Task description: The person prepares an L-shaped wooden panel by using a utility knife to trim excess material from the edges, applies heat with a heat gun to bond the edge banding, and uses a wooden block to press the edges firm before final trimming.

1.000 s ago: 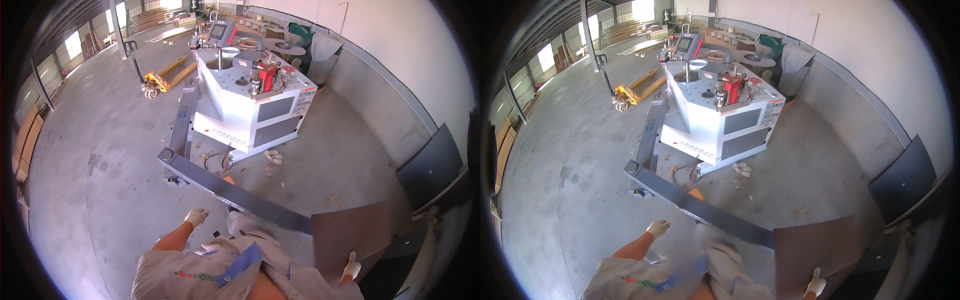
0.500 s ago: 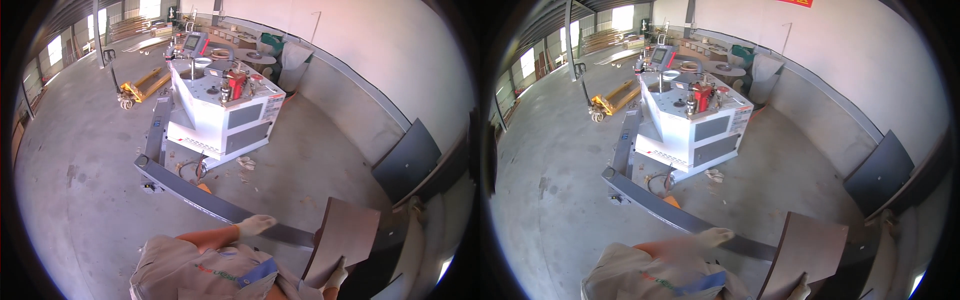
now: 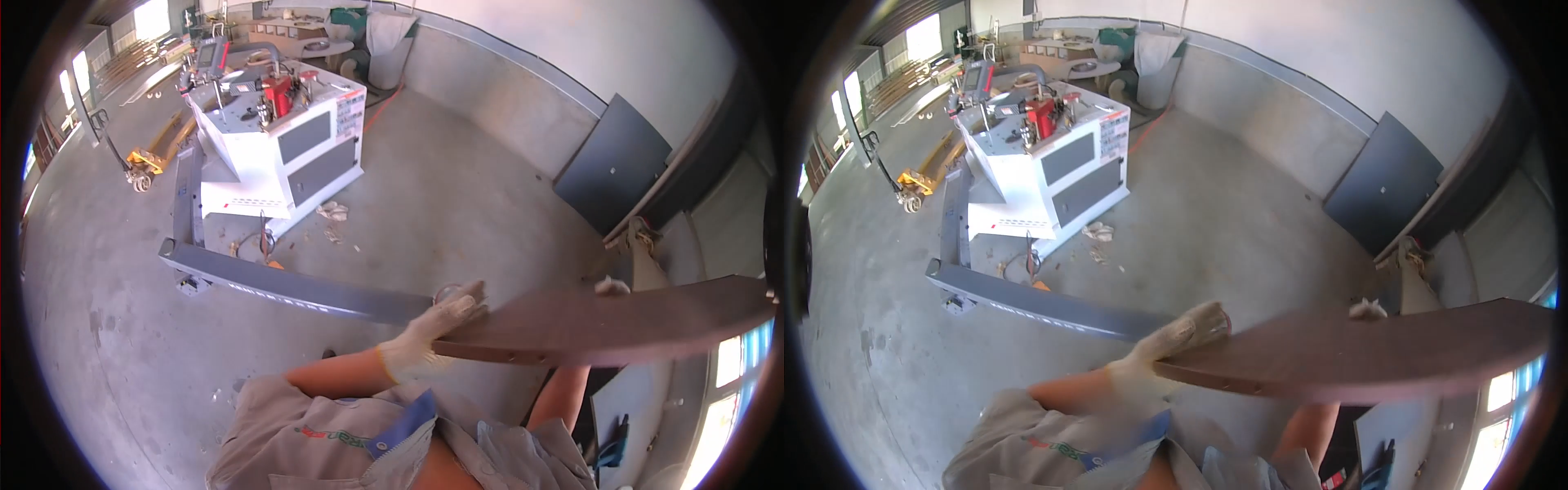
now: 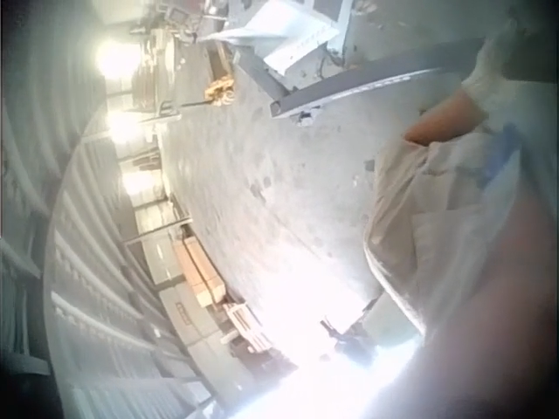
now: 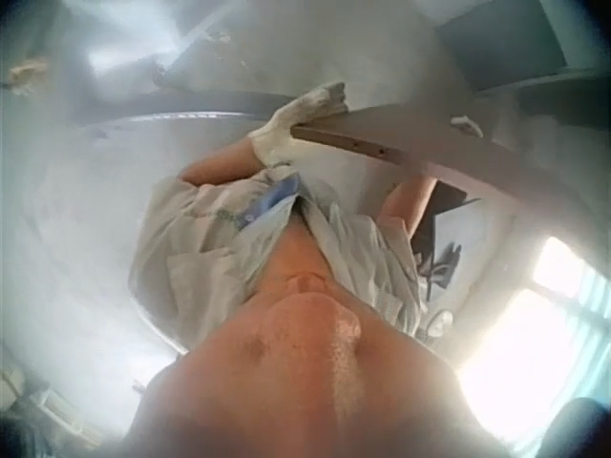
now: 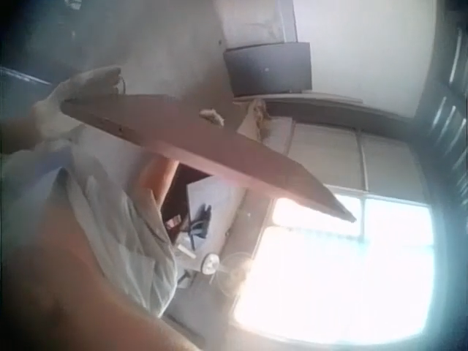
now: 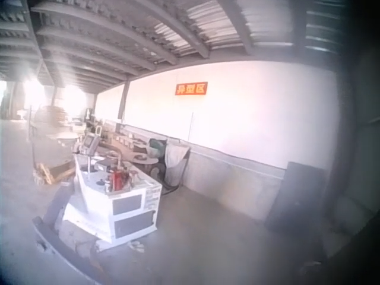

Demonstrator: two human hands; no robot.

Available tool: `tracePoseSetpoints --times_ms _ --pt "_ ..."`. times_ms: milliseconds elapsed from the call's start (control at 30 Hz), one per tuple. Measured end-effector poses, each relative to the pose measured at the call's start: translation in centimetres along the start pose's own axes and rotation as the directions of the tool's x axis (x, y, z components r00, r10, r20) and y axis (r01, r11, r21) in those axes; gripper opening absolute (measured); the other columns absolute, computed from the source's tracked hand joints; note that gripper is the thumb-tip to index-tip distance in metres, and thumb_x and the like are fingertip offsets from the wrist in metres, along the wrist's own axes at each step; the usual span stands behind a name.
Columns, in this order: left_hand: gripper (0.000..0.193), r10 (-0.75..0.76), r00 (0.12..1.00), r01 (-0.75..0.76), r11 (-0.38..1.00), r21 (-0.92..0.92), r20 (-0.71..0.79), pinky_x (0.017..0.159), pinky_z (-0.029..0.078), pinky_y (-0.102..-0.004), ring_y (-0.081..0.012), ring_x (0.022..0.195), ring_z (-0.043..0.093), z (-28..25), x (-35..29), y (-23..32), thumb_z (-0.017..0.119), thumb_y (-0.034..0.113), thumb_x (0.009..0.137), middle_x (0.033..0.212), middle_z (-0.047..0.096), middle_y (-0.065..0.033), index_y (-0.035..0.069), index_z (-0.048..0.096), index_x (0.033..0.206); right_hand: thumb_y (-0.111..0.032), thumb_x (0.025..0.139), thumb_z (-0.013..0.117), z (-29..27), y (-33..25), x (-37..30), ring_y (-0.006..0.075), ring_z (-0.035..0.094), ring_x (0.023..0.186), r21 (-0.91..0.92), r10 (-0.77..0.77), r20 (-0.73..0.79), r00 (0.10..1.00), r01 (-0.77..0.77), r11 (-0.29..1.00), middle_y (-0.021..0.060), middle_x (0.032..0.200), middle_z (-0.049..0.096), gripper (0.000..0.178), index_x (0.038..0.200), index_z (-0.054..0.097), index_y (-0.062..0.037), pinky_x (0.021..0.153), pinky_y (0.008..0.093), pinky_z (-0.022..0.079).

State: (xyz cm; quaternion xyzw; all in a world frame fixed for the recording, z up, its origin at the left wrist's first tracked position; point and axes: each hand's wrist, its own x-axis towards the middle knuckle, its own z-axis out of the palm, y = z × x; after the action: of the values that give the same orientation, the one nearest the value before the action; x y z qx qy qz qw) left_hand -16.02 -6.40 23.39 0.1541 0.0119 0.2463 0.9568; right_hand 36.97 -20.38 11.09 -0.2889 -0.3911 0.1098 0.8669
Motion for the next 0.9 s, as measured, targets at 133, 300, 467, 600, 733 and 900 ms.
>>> tracePoseSetpoints --times_ms 133,300,467,600,733,900 --pt "0.054 -0.394 0.917 0.367 0.895 -0.253 -0.064 0.126 0.058 -0.0437 -0.0264 0.148 0.071 -1.4 -1.7 -0.9 0.069 0.022 0.120 0.161 0.068 -0.0186 0.000 0.053 0.168 -0.042 0.121 0.059 -3.0 0.7 -3.8 0.0297 0.073 0.136 0.037 0.180 -0.257 0.950 -0.176 0.984 0.0164 0.149 0.075 0.053 0.151 0.069 -0.0004 0.119 0.0489 0.060" --pt "0.065 -0.314 0.947 0.311 0.949 -0.052 -0.065 0.125 0.060 -0.0466 -0.0314 0.145 0.073 -7.8 -0.9 -1.5 0.076 0.014 0.112 0.161 0.068 -0.0212 -0.005 0.051 0.168 -0.047 0.118 0.065 -4.2 0.5 -13.9 0.0297 0.074 0.136 0.081 0.333 -0.586 0.739 -0.355 0.931 0.0146 0.150 0.076 0.057 0.153 0.069 -0.0020 0.117 0.0503 0.061" --pt "0.080 -0.195 0.958 0.267 0.868 0.419 -0.208 0.123 0.058 -0.0446 -0.0274 0.143 0.073 -13.7 -1.4 1.1 0.084 0.018 0.102 0.162 0.069 -0.0176 -0.006 0.050 0.170 -0.051 0.114 0.071 -3.4 1.9 -23.7 0.0298 0.074 0.136 0.118 0.356 -0.781 0.512 -0.439 0.890 0.0127 0.150 0.077 0.062 0.154 0.069 -0.0036 0.115 0.0517 0.062" --pt "0.073 -0.221 0.953 0.293 0.841 0.455 -0.205 0.119 0.062 -0.0435 -0.0255 0.135 0.077 -17.0 0.1 5.0 0.083 0.012 0.099 0.152 0.075 -0.0148 -0.005 0.057 0.165 -0.054 0.111 0.076 -1.6 3.5 -30.1 0.0299 0.075 0.136 0.092 0.298 -0.869 0.396 -0.461 0.883 0.0112 0.151 0.078 0.067 0.156 0.069 -0.0049 0.113 0.0529 0.063" --pt "0.075 -0.344 0.899 0.436 0.772 0.464 -0.272 0.121 0.059 -0.0425 -0.0247 0.137 0.075 -21.4 3.0 8.4 0.085 0.014 0.098 0.155 0.073 -0.0148 -0.005 0.057 0.165 -0.057 0.109 0.081 -1.9 1.7 -36.1 0.0299 0.075 0.136 -0.609 -0.069 -0.749 0.659 -0.643 0.465 0.0096 0.151 0.079 0.071 0.157 0.069 -0.0062 0.111 0.0540 0.064" --pt "0.068 -0.369 0.860 0.501 0.742 0.446 -0.353 0.118 0.062 -0.0431 -0.0254 0.133 0.078 -27.6 4.8 12.0 0.082 0.012 0.101 0.149 0.076 -0.0135 -0.002 0.058 0.163 -0.079 0.106 0.073 5.2 -3.5 -36.3 0.0313 0.071 0.145 0.331 0.326 -0.940 0.101 0.045 0.943 0.0092 0.160 0.074 0.085 0.155 0.074 -0.0103 0.126 0.0527 0.056"
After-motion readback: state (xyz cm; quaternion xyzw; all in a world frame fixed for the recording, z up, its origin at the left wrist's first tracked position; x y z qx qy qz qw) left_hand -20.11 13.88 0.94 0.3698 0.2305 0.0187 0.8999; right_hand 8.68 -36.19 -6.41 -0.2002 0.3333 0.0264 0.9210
